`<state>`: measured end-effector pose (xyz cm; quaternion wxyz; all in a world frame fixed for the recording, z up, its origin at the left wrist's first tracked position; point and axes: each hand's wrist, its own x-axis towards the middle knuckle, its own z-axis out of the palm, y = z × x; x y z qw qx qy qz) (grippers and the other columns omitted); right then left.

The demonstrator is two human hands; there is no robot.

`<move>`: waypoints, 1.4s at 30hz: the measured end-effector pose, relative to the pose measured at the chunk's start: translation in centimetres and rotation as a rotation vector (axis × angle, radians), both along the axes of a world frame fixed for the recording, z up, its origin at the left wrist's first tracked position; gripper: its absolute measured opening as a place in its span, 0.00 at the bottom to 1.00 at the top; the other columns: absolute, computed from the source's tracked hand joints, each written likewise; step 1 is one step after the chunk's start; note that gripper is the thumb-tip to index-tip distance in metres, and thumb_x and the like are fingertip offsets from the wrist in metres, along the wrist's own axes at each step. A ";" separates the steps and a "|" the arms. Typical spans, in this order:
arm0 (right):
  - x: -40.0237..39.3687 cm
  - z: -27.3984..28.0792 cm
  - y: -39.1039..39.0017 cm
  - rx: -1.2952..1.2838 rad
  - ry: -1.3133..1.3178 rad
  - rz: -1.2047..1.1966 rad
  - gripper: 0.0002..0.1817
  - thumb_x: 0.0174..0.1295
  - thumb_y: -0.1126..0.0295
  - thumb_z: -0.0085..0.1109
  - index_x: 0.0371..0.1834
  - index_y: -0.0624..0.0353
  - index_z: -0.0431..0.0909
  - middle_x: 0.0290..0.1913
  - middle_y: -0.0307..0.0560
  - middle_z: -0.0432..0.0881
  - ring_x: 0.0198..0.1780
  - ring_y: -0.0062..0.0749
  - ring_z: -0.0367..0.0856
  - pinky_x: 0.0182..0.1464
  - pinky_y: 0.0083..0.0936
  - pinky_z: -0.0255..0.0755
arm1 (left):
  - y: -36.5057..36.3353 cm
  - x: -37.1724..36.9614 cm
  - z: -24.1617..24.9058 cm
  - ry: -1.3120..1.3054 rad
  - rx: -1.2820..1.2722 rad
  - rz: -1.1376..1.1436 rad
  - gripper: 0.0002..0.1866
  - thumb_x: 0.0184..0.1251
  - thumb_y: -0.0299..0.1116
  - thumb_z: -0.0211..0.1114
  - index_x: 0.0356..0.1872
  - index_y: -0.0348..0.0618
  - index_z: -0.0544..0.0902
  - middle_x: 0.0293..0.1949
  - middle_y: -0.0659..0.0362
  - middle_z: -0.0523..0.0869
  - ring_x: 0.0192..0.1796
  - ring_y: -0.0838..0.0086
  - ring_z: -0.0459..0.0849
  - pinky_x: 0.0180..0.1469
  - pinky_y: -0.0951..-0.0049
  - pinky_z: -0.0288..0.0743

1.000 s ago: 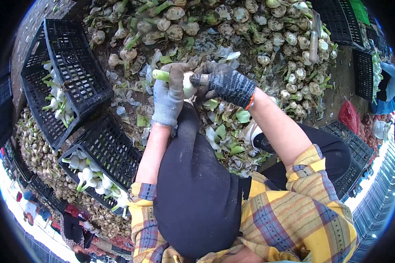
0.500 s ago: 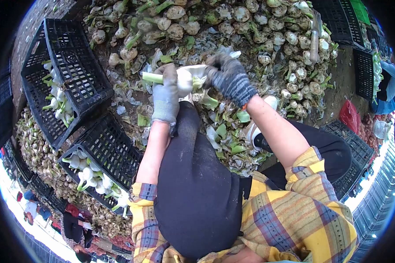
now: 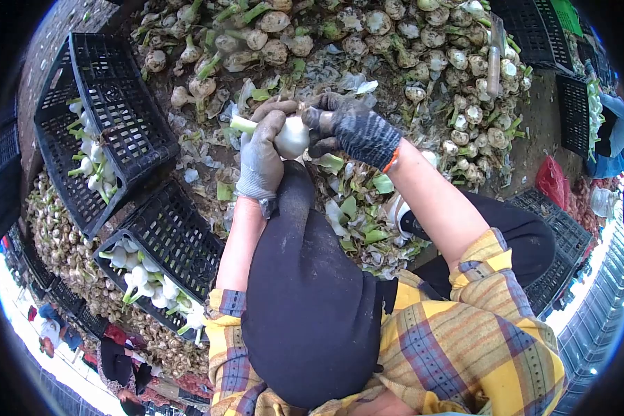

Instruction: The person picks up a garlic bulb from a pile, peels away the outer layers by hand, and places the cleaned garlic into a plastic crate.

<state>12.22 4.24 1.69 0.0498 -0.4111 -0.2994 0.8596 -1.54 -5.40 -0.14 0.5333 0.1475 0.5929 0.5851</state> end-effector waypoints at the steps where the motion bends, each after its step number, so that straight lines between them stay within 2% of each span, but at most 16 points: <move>1: 0.0 -0.6 0.0 0.068 -0.030 0.038 0.16 0.58 0.68 0.60 0.47 0.63 0.73 0.39 0.46 0.79 0.37 0.27 0.82 0.35 0.25 0.79 | 0.3 0.1 0.5 0.080 -0.004 0.000 0.18 0.66 0.43 0.54 0.42 0.36 0.78 0.41 0.58 0.79 0.42 0.77 0.77 0.46 0.79 0.71; 6: -0.3 -2.7 -0.7 0.499 -0.175 0.073 0.13 0.59 0.71 0.58 0.42 0.68 0.70 0.29 0.46 0.78 0.29 0.27 0.80 0.29 0.22 0.77 | -0.1 -0.1 -1.6 -0.166 -0.319 0.079 0.24 0.63 0.54 0.57 0.42 0.41 0.79 0.39 0.59 0.80 0.38 0.80 0.78 0.37 0.76 0.76; 7: -0.9 -0.8 -0.8 0.293 -0.158 -0.100 0.12 0.60 0.75 0.55 0.44 0.67 0.69 0.32 0.48 0.78 0.30 0.29 0.80 0.30 0.24 0.79 | 0.0 -0.2 -1.4 -0.210 -0.314 0.105 0.22 0.63 0.52 0.58 0.44 0.44 0.78 0.38 0.59 0.80 0.39 0.78 0.80 0.35 0.74 0.78; 10: -0.6 -2.3 -0.6 0.252 -0.137 -0.372 0.13 0.61 0.78 0.51 0.48 0.66 0.66 0.36 0.50 0.78 0.31 0.31 0.80 0.33 0.29 0.82 | 0.4 -0.2 -1.8 -0.279 -0.219 0.251 0.17 0.67 0.44 0.53 0.45 0.41 0.77 0.37 0.58 0.83 0.40 0.74 0.82 0.39 0.73 0.78; 14: 0.2 -1.6 0.3 0.375 -0.203 -0.362 0.17 0.60 0.76 0.52 0.53 0.63 0.66 0.46 0.56 0.76 0.40 0.37 0.81 0.41 0.29 0.81 | -0.2 -0.5 -2.4 -0.388 -0.084 0.356 0.16 0.66 0.41 0.50 0.44 0.41 0.76 0.38 0.55 0.83 0.42 0.65 0.83 0.44 0.65 0.78; 17: 2.7 -3.6 0.1 1.736 -0.526 0.635 0.14 0.57 0.67 0.58 0.46 0.59 0.76 0.49 0.60 0.77 0.40 0.49 0.81 0.46 0.33 0.76 | -0.5 -0.9 -2.8 -0.583 -0.114 0.345 0.19 0.66 0.45 0.47 0.43 0.41 0.77 0.38 0.54 0.83 0.42 0.61 0.82 0.46 0.58 0.76; 20: 2.1 -3.1 -0.6 1.488 -0.258 0.420 0.13 0.56 0.64 0.56 0.42 0.55 0.81 0.48 0.59 0.78 0.44 0.53 0.79 0.50 0.36 0.72 | -0.4 -1.2 -3.5 -0.687 -0.083 0.363 0.18 0.65 0.46 0.48 0.42 0.43 0.77 0.36 0.54 0.84 0.40 0.61 0.83 0.44 0.60 0.77; 22: 1.2 -1.2 -0.5 1.225 -0.296 0.417 0.15 0.60 0.62 0.50 0.41 0.59 0.80 0.33 0.58 0.81 0.38 0.49 0.80 0.40 0.36 0.72 | -0.6 -1.3 -3.7 -0.678 -0.065 0.363 0.17 0.65 0.46 0.49 0.41 0.43 0.78 0.35 0.55 0.84 0.39 0.62 0.83 0.43 0.60 0.78; 24: 0.9 -1.7 -0.8 1.161 -0.260 0.391 0.15 0.61 0.61 0.49 0.40 0.60 0.79 0.32 0.59 0.81 0.34 0.51 0.80 0.38 0.37 0.72 | -0.7 -1.5 -3.0 -0.712 -0.089 0.394 0.17 0.63 0.47 0.51 0.40 0.45 0.79 0.36 0.56 0.84 0.39 0.60 0.83 0.41 0.60 0.78; 29: 0.5 -0.7 -1.5 1.051 -0.439 0.492 0.18 0.62 0.59 0.50 0.44 0.62 0.78 0.42 0.57 0.81 0.45 0.46 0.79 0.48 0.32 0.70 | -4.5 -4.5 0.5 -0.809 0.016 0.516 0.21 0.62 0.49 0.51 0.44 0.43 0.78 0.38 0.55 0.83 0.41 0.57 0.82 0.37 0.54 0.78; 32: 1.6 -1.8 -1.6 1.050 -0.430 0.512 0.16 0.62 0.61 0.51 0.44 0.61 0.78 0.41 0.57 0.81 0.45 0.46 0.79 0.48 0.33 0.70 | -8.8 -7.8 5.4 -0.387 0.016 0.630 0.26 0.61 0.52 0.49 0.45 0.37 0.77 0.38 0.55 0.83 0.41 0.61 0.83 0.37 0.63 0.80; 33: 2.1 -2.3 -1.6 1.070 -0.439 0.524 0.16 0.61 0.62 0.51 0.44 0.61 0.78 0.41 0.58 0.80 0.45 0.45 0.79 0.48 0.33 0.70 | -10.1 -9.1 7.3 -0.216 0.038 0.722 0.18 0.63 0.45 0.53 0.37 0.41 0.80 0.37 0.53 0.83 0.37 0.61 0.84 0.32 0.65 0.82; 35: 2.4 -2.7 -1.7 1.093 -0.497 0.561 0.15 0.61 0.62 0.51 0.44 0.60 0.79 0.40 0.57 0.81 0.44 0.46 0.79 0.47 0.33 0.71 | -14.6 -11.9 8.4 0.439 -0.123 0.729 0.20 0.64 0.45 0.50 0.45 0.38 0.78 0.39 0.55 0.83 0.41 0.66 0.83 0.37 0.65 0.81; 37: 3.9 -5.0 -1.5 1.125 -0.440 0.484 0.15 0.61 0.61 0.51 0.42 0.59 0.80 0.38 0.58 0.81 0.41 0.50 0.80 0.45 0.37 0.72 | -19.6 -15.7 8.8 0.219 0.032 0.915 0.21 0.65 0.45 0.51 0.48 0.38 0.75 0.42 0.54 0.81 0.44 0.65 0.81 0.44 0.66 0.78; 41: 7.3 -8.0 -0.9 1.214 -0.675 0.489 0.14 0.58 0.60 0.51 0.38 0.57 0.80 0.36 0.61 0.80 0.38 0.58 0.77 0.41 0.43 0.72 | -31.2 -19.5 5.0 0.865 -0.554 0.545 0.24 0.66 0.43 0.52 0.59 0.39 0.67 0.52 0.50 0.74 0.50 0.65 0.76 0.54 0.65 0.70; 42: 7.6 -7.9 -0.4 1.106 -0.665 0.367 0.14 0.57 0.59 0.51 0.37 0.56 0.79 0.37 0.61 0.80 0.38 0.57 0.77 0.40 0.44 0.71 | -27.5 -17.3 6.4 0.883 -0.517 0.649 0.24 0.67 0.43 0.52 0.59 0.38 0.67 0.53 0.50 0.72 0.51 0.65 0.75 0.55 0.65 0.69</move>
